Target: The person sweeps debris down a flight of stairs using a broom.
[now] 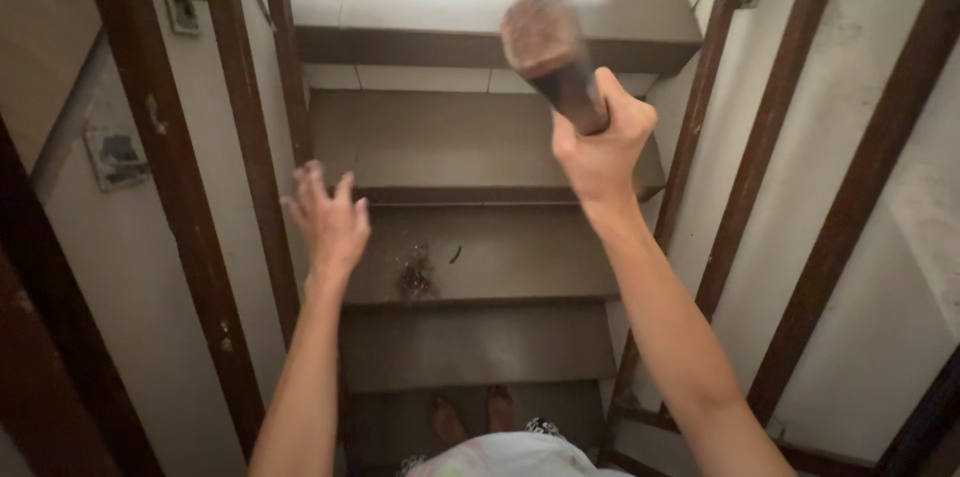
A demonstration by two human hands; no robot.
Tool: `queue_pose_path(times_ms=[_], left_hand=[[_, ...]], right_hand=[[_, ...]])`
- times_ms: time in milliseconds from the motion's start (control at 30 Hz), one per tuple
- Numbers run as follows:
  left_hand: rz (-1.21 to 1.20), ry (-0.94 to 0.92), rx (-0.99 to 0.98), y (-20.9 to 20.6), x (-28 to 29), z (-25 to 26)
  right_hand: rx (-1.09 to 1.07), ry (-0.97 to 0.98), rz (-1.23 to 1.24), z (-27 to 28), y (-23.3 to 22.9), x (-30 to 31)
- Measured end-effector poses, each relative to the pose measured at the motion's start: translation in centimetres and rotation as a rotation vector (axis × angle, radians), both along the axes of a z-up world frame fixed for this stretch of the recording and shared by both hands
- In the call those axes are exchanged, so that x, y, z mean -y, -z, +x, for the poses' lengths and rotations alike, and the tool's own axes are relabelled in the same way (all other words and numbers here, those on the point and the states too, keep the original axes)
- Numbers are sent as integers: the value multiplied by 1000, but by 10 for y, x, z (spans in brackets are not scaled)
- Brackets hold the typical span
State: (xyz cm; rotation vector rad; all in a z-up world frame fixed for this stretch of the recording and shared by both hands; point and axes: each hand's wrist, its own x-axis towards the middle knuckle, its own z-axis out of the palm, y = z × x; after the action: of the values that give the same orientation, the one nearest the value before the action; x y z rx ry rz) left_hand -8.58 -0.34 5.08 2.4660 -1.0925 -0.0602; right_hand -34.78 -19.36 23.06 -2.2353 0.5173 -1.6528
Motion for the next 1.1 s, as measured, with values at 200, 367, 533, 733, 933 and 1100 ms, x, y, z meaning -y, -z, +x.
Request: queue_pose_path(times_ms=[200, 367, 533, 733, 933, 1100], left_hand=[[-126, -38, -132, 38, -31, 21], [-42, -56, -21, 39, -32, 10], [-187, -66, -173, 3, -40, -3], [-391, -158, -38, 14, -54, 1], [-152, -112, 28, 41, -53, 17], [-153, -125, 7, 43, -52, 19]], right_hand=[[-210, 68, 28, 20, 80, 31], [-169, -207, 121, 95, 77, -77], [-20, -569, 196, 127, 38, -134], [-193, -661, 65, 103, 19, -125], [124, -1198, 419, 4, -35, -95], [186, -1057, 568, -125, -58, -83]])
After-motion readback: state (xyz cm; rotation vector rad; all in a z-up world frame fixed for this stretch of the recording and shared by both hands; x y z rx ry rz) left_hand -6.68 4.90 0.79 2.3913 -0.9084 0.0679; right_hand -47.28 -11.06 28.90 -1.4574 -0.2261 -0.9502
